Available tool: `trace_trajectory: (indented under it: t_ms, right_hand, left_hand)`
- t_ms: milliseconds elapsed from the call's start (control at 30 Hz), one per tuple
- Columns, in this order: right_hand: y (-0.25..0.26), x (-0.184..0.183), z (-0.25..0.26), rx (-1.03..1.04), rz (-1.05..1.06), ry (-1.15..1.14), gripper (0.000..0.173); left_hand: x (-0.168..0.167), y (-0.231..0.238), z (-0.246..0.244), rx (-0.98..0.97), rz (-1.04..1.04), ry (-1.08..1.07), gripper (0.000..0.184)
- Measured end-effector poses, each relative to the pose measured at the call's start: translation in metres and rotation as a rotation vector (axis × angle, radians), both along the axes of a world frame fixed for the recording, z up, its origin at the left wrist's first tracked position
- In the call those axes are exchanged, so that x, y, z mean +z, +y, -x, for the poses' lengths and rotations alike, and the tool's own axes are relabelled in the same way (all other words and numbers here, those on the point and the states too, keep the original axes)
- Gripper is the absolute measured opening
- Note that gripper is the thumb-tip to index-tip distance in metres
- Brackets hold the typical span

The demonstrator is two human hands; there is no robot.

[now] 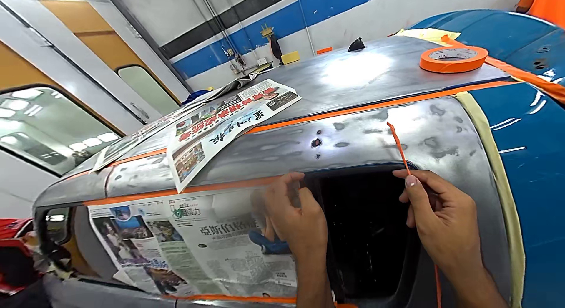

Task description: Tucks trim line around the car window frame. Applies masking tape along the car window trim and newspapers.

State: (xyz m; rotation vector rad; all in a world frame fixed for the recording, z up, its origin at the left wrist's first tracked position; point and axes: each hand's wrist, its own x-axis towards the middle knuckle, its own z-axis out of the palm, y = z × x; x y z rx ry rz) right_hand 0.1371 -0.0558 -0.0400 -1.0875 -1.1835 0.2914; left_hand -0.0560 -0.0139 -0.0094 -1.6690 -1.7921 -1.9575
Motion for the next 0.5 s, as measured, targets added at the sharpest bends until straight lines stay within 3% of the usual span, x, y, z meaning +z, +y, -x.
trace_trajectory:
  t_ms: [167, 367, 500]
  right_hand:
    - [0.007, 0.007, 0.024, 0.143, -0.001, -0.135, 0.028]
    - [0.034, 0.045, 0.063, 0.322, -0.043, -0.377, 0.028]
    - [0.041, 0.050, 0.074, 0.235, -0.031, -0.595, 0.031]
  left_hand:
    - [-0.001, 0.003, -0.003, 0.055, 0.005, 0.068, 0.026]
    - [-0.004, 0.007, 0.001, 0.020, -0.033, 0.057, 0.027]
    - [-0.009, 0.010, -0.001, -0.015, -0.102, 0.001, 0.026]
